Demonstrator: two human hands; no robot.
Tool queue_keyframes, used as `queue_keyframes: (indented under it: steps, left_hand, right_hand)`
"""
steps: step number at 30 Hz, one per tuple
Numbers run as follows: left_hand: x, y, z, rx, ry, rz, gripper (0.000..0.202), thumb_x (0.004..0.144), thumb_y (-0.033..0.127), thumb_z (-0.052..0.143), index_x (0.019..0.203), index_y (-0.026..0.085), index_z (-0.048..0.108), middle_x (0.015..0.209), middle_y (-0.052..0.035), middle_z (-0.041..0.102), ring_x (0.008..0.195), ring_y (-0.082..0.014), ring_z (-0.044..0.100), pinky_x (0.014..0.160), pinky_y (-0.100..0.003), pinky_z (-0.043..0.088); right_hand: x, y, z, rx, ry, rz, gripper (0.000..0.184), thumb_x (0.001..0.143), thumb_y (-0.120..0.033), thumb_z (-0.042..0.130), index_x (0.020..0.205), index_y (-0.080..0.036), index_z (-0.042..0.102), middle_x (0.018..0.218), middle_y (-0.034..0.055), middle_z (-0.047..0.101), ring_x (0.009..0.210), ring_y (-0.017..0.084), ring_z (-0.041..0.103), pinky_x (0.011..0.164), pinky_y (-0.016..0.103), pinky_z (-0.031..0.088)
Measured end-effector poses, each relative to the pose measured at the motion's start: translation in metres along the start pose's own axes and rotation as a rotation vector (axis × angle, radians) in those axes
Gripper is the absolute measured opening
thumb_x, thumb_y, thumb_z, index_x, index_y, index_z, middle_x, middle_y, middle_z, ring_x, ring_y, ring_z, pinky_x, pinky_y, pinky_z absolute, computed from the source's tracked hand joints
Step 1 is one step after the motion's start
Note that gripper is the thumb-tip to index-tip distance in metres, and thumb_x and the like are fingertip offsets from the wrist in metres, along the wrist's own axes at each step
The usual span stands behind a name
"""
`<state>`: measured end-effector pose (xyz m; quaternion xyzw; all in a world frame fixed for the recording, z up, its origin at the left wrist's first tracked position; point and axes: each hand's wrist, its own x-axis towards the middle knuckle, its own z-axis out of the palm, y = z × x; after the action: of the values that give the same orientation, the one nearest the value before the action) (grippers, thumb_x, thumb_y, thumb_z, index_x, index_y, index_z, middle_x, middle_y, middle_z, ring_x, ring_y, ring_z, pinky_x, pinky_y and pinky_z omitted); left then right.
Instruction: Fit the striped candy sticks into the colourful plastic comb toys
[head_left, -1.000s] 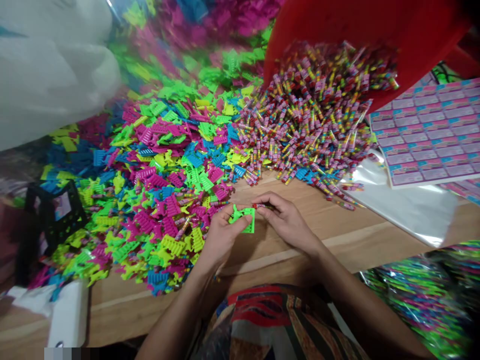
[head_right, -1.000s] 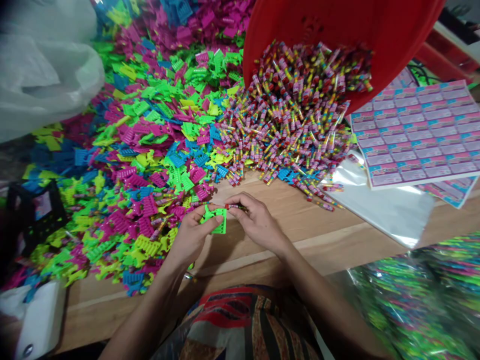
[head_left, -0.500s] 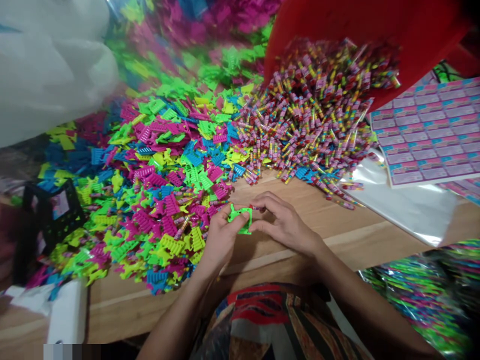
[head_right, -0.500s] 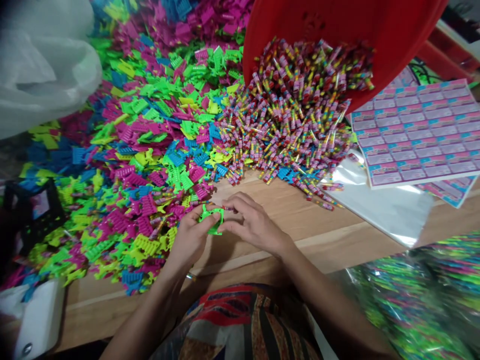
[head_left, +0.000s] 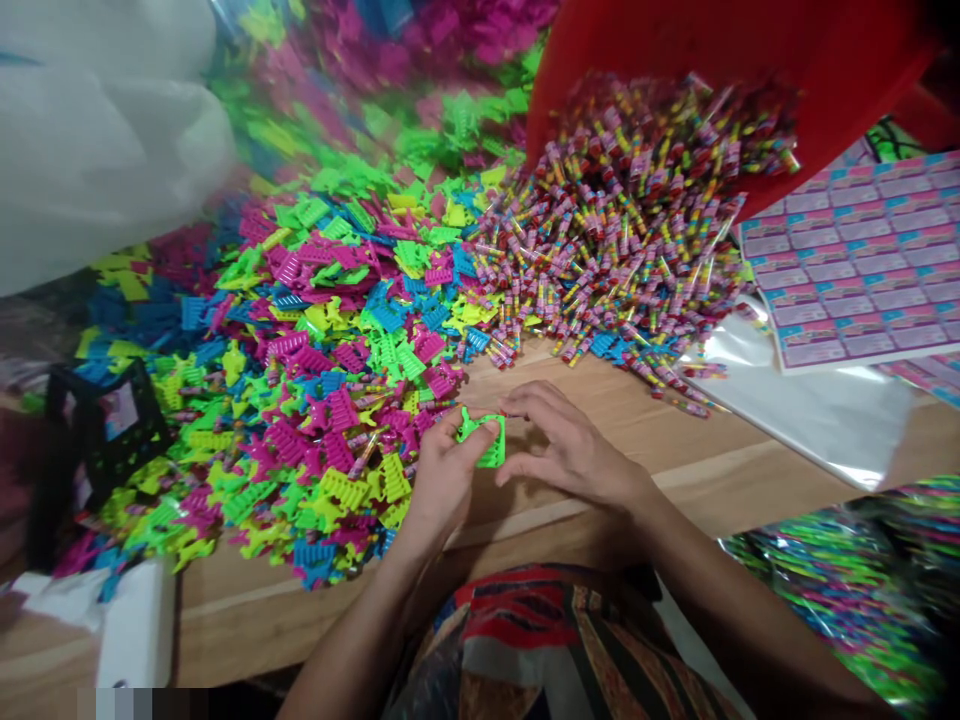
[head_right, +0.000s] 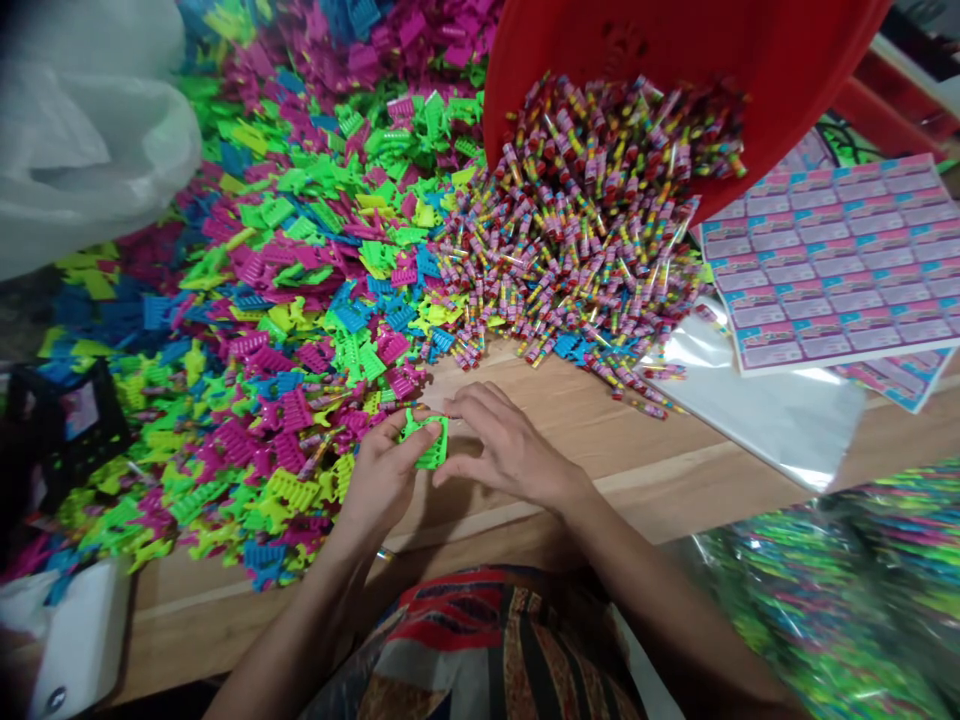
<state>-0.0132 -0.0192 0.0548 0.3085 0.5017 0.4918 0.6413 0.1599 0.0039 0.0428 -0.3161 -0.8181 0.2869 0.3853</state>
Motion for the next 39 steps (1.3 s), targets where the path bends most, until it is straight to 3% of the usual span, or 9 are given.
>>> queue_keyframes:
  steps: [9, 15, 22, 25, 29, 35, 39]
  left_hand:
    - [-0.001, -0.009, 0.0, 0.026, 0.026, 0.028, 0.018, 0.074, 0.027, 0.079, 0.087, 0.017, 0.072, 0.085, -0.0009, 0.071, 0.083, -0.0151, 0.06, 0.082, -0.026, 0.044]
    - [-0.004, -0.009, 0.002, 0.119, 0.09, 0.076, 0.017, 0.076, 0.03, 0.077, 0.086, 0.017, 0.072, 0.08, 0.0002, 0.069, 0.071, -0.0128, 0.056, 0.071, -0.024, 0.043]
    - [0.002, -0.009, 0.002, -0.089, 0.059, -0.079, 0.029, 0.063, 0.032, 0.085, 0.084, 0.017, 0.071, 0.08, -0.0004, 0.069, 0.07, -0.0133, 0.057, 0.07, -0.025, 0.043]
    - [0.001, -0.011, 0.001, -0.003, 0.065, -0.01, 0.023, 0.07, 0.031, 0.081, 0.086, 0.017, 0.072, 0.082, -0.0004, 0.07, 0.075, -0.0138, 0.059, 0.077, -0.026, 0.044]
    - [0.0, -0.012, 0.0, 0.111, 0.08, 0.049, 0.016, 0.075, 0.029, 0.078, 0.084, 0.017, 0.072, 0.079, 0.0007, 0.069, 0.074, -0.0122, 0.057, 0.075, -0.024, 0.043]
    - [0.006, -0.005, 0.003, -0.216, 0.028, -0.216, 0.037, 0.054, 0.027, 0.092, 0.082, 0.015, 0.071, 0.079, -0.0004, 0.069, 0.07, -0.0117, 0.059, 0.067, -0.023, 0.044]
    - [0.008, -0.002, 0.007, -0.251, 0.034, -0.195, 0.039, 0.051, 0.027, 0.094, 0.08, 0.015, 0.071, 0.078, 0.0005, 0.069, 0.068, -0.0102, 0.059, 0.066, -0.021, 0.044]
  right_hand:
    - [-0.001, -0.001, 0.0, -0.063, -0.05, 0.002, 0.054, 0.083, -0.051, 0.074, 0.122, -0.019, 0.055, 0.106, 0.0125, 0.063, 0.103, 0.029, 0.059, 0.086, 0.046, 0.053]
    - [-0.002, -0.001, 0.0, -0.058, -0.054, 0.024, 0.048, 0.086, -0.048, 0.073, 0.12, -0.019, 0.056, 0.105, 0.0119, 0.063, 0.102, 0.029, 0.059, 0.086, 0.044, 0.053]
    - [-0.003, 0.002, 0.002, -0.044, -0.017, -0.007, 0.054, 0.082, -0.051, 0.075, 0.122, -0.02, 0.055, 0.106, 0.0113, 0.062, 0.101, 0.028, 0.058, 0.085, 0.045, 0.054]
    - [-0.003, 0.0, 0.003, -0.115, -0.048, -0.012, 0.049, 0.087, -0.048, 0.07, 0.123, -0.019, 0.054, 0.106, 0.0128, 0.062, 0.103, 0.03, 0.057, 0.088, 0.047, 0.054]
    - [-0.002, -0.001, 0.001, -0.183, -0.099, -0.043, 0.041, 0.092, -0.044, 0.066, 0.121, -0.018, 0.054, 0.102, 0.0123, 0.062, 0.101, 0.03, 0.057, 0.087, 0.047, 0.053]
    - [-0.004, 0.005, 0.001, 0.032, 0.018, 0.071, 0.054, 0.074, -0.052, 0.082, 0.11, -0.02, 0.057, 0.1, 0.0074, 0.062, 0.092, 0.024, 0.059, 0.079, 0.038, 0.051]
    - [-0.008, 0.008, 0.006, 0.123, 0.082, 0.176, 0.056, 0.07, -0.047, 0.087, 0.111, -0.021, 0.059, 0.104, 0.006, 0.062, 0.09, 0.021, 0.059, 0.076, 0.033, 0.05]
